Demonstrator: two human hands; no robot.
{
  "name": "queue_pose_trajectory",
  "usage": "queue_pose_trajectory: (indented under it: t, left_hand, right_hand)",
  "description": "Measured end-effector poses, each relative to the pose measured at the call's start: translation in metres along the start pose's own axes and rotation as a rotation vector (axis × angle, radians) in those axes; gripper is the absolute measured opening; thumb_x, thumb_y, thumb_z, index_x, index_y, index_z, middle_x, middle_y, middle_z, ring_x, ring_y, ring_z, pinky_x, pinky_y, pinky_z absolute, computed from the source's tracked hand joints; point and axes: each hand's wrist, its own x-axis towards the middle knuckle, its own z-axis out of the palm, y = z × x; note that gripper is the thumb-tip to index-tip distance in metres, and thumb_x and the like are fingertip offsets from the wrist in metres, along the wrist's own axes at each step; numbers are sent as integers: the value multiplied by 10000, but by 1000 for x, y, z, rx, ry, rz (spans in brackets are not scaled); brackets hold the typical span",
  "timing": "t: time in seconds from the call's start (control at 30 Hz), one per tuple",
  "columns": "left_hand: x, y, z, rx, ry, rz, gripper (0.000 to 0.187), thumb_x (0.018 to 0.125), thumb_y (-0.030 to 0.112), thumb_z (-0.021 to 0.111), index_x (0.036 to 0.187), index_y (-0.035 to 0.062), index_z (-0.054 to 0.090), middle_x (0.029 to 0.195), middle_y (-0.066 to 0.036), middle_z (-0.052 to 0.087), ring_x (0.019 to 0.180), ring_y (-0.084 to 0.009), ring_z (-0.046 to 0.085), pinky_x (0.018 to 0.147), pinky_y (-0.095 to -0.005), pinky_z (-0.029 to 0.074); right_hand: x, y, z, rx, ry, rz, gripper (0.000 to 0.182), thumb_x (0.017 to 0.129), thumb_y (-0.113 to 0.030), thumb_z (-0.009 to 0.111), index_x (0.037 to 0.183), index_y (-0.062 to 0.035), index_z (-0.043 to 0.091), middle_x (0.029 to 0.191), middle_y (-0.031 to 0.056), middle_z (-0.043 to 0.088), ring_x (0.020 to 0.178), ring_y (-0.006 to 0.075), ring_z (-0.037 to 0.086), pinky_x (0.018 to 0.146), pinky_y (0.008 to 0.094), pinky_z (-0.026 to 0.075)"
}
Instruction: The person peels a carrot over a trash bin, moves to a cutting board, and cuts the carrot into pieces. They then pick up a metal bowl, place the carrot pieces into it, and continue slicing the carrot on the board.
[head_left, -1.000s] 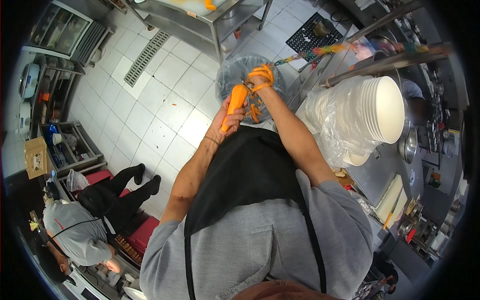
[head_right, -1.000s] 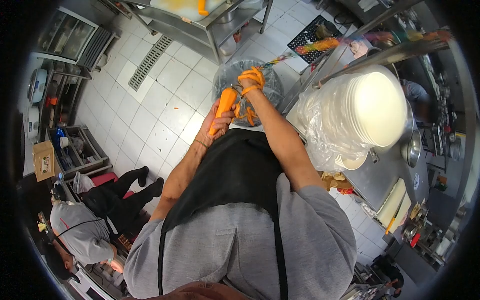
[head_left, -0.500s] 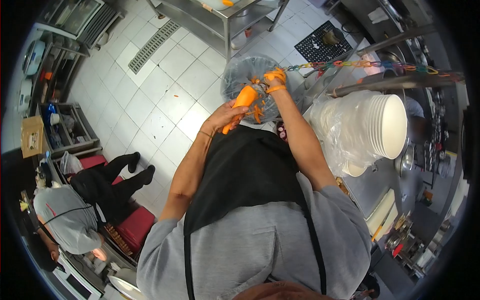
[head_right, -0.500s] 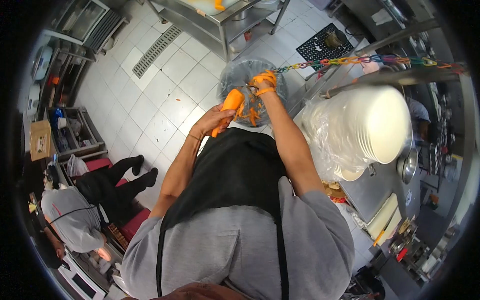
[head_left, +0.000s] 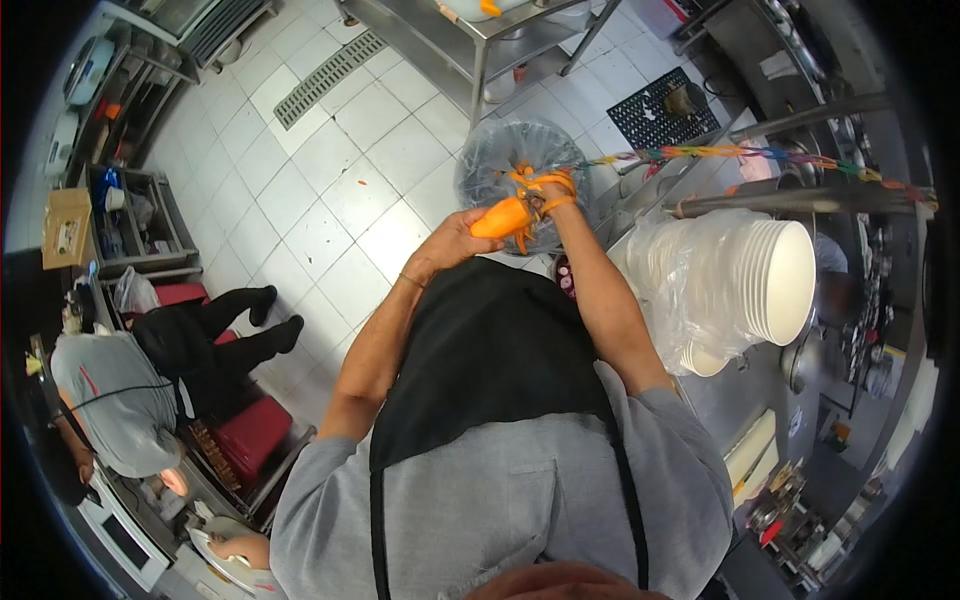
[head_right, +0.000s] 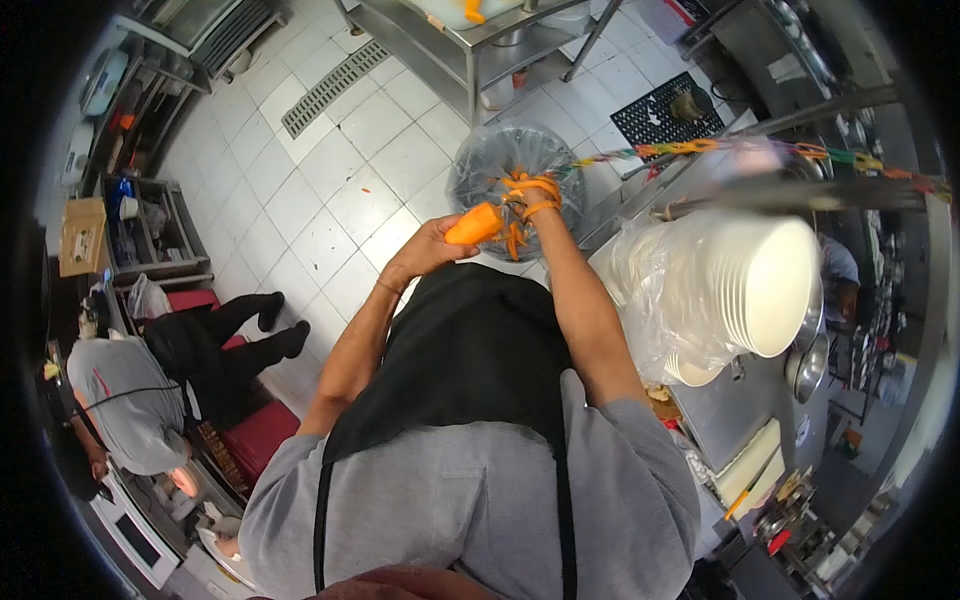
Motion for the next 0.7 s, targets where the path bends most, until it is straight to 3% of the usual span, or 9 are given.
queue_pose_trajectory:
  t: [0.07, 0.13, 0.23, 0.3, 0.33, 0.43, 0.53, 0.6, 0.7]
  left_hand:
    - [-15, -9, -6, 37, 127, -32, 442, 882, 128, 792, 1289, 21, 657, 956, 41, 669, 806, -38, 598, 730, -210, 498]
    - [-26, -22, -26, 101, 261, -121, 448, 892, 176, 785, 1293, 32, 647, 834, 51, 625, 658, -27, 555, 584, -209, 470]
    - [-53, -50, -42, 63, 499, -228, 470, 897, 237, 775, 1296, 41, 625, 711, 52, 535, 496, -37, 450, 436, -229, 385]
    - [-76, -74, -56, 43, 607, -264, 382, 896, 242, 766, 1192, 49, 618, 689, 35, 518, 464, -61, 448, 407, -246, 384]
    - [-88, -88, -63, 8, 659, -288, 359, 898, 242, 763, 1162, 51, 615, 692, 34, 520, 467, -61, 449, 410, -246, 388]
    - [-123, -115, -71, -118, 837, -339, 292, 907, 245, 750, 1076, 66, 593, 698, 26, 520, 468, -67, 452, 416, -251, 401]
    - [-159, -150, -79, -185, 1015, -388, 309, 898, 262, 757, 1082, 63, 609, 687, 19, 518, 451, -76, 449, 397, -265, 399]
    - [-181, -166, -78, -124, 1124, -431, 316, 887, 265, 762, 1078, 57, 621, 664, 21, 507, 437, -80, 439, 381, -276, 386]
    - [-205, -180, -76, -214, 1173, -510, 300, 887, 252, 757, 1071, 60, 618, 671, 15, 507, 439, -84, 435, 383, -275, 376]
  right_hand:
    - [16, 18, -16, -299, 285, -96, 434, 1019, -385, 610, 1347, -101, 589, 1180, 89, 668, 926, 208, 650, 548, 363, 509]
    - [17, 10, -23, -535, 464, -193, 408, 1031, -360, 608, 1322, -75, 579, 1191, 103, 663, 862, 212, 672, 474, 331, 496]
    - [-22, -6, -20, -588, 526, -237, 538, 1032, -421, 592, 1427, -74, 481, 1278, 128, 628, 904, 229, 681, 497, 354, 515]
    - [-53, -17, 0, -377, 483, -167, 621, 1026, -448, 592, 1498, -85, 413, 1331, 149, 604, 962, 257, 688, 572, 413, 561]
    - [-47, -7, -1, -359, 490, -185, 673, 1012, -464, 611, 1523, -91, 382, 1357, 164, 589, 1020, 278, 672, 676, 425, 552]
    - [48, 77, -62, -377, 541, -411, 839, 968, -514, 668, 1597, -108, 292, 1433, 212, 544, 1195, 343, 625, 989, 463, 525]
    - [-3, 33, -45, -686, 433, -220, 952, 900, -649, 671, 1511, 22, 381, 1423, 266, 555, 1250, 365, 591, 973, 437, 507]
    - [5, 49, -52, -518, 311, -199, 919, 865, -665, 708, 1448, 9, 485, 1334, 221, 604, 1116, 369, 639, 824, 475, 540]
    - [-14, 30, -47, -258, 392, 28, 791, 866, -626, 742, 1388, -63, 553, 1202, 167, 629, 968, 318, 650, 671, 460, 539]
